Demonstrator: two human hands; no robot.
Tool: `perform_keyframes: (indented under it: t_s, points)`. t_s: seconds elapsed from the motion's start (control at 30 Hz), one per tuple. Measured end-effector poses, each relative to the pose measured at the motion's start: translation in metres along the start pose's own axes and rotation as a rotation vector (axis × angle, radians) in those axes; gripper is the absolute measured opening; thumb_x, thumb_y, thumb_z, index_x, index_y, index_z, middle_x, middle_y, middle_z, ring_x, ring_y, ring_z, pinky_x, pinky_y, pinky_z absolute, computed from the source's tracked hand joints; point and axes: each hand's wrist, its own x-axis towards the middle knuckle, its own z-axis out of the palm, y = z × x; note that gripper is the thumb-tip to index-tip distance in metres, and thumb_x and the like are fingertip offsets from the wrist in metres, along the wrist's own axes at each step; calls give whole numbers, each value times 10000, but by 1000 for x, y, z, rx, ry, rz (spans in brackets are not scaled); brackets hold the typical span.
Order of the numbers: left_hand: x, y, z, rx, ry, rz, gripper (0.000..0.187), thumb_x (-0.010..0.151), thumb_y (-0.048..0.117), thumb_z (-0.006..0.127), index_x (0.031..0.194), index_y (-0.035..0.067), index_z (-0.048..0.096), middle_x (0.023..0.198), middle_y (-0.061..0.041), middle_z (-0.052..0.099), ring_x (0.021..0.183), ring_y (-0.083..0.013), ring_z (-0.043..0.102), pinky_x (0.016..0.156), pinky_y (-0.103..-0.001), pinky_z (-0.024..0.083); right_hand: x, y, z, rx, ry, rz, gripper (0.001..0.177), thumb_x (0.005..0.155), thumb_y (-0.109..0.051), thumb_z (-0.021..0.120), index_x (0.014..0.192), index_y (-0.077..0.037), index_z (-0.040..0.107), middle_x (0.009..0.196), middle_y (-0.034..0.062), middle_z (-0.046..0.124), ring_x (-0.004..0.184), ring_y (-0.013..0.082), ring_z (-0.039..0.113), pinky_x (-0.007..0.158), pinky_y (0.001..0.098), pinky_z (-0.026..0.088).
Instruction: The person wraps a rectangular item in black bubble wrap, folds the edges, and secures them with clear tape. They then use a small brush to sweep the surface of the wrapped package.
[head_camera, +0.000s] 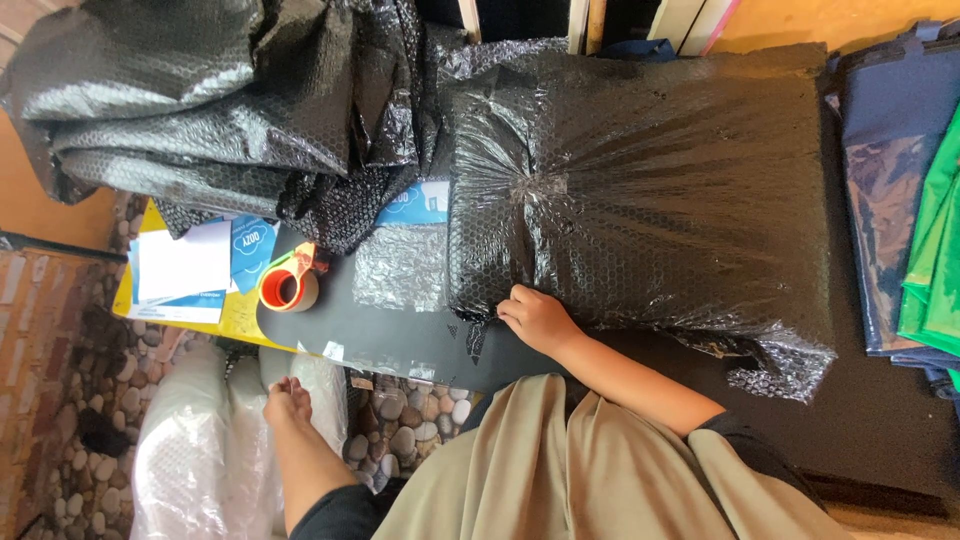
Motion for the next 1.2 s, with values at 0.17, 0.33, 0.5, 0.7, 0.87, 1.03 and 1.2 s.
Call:
perform_keyframes:
  t_s: [0.17, 0.33, 0.5, 0.7, 0.87, 1.03, 1.2]
  points:
    - [-12, -7, 31, 597, 1, 488, 497, 1032, 590, 591, 1227, 137, 649, 1207, -131, 692, 1159, -321, 670, 1037, -459, 478, 1, -1, 2, -13, 7, 3, 76, 934, -173, 713, 864, -162, 684, 770, -28, 448, 578, 153, 582, 503, 256, 517]
    - [1, -30, 54, 949, 152, 953, 434, 730, 374, 954, 1043, 176, 728, 1008, -28, 700, 849, -184, 725, 838, -316, 566, -2, 0, 1, -34, 6, -1, 69, 923, -177, 721, 872, -159, 678, 781, -16, 461, 590, 172, 590, 497, 272, 521]
    - [-14, -32, 58, 893, 218, 1115, 220, 915, 185, 838, 1082, 117, 713, 972, -83, 697, 811, -267, 741, 787, -363, 565, -3, 4, 4, 4, -2, -26, 86, 946, -165, 702, 866, -153, 673, 773, -21, 438, 571, 156, 546, 483, 253, 489]
    - [-14, -31, 44, 754, 396, 750, 508, 1124, 268, 331, 737, 179, 648, 642, 22, 678, 722, -255, 715, 854, -425, 496, -3, 3, 3, -23, 11, -30, 102, 942, -156, 701, 846, -142, 670, 761, -17, 428, 549, 154, 524, 463, 256, 467]
    - [20, -37, 26, 1285, 332, 589, 239, 1007, 252, 627, 809, 241, 760, 743, 40, 746, 771, -242, 758, 795, -342, 538, -3, 4, 1, 4, -4, -30, 95, 958, -161, 690, 866, -145, 675, 768, -21, 427, 558, 150, 523, 469, 252, 468]
    - [16, -59, 0, 1892, 207, 500, 224, 855, 299, 832, 1078, 321, 826, 1158, 126, 794, 1063, -120, 751, 919, -264, 574, -3, 5, 3, -1, -9, -37, 87, 959, -155, 690, 873, -142, 680, 768, -20, 433, 557, 149, 522, 465, 253, 468]
    - [-23, -68, -8, 77, 76, 107, 125, 917, 126, 384, 827, 192, 440, 691, 103, 359, 538, -98, 426, 480, -249, 290, -3, 5, 3, -13, 26, -48, 104, 960, -168, 696, 858, -153, 690, 756, -28, 442, 544, 132, 523, 456, 234, 469]
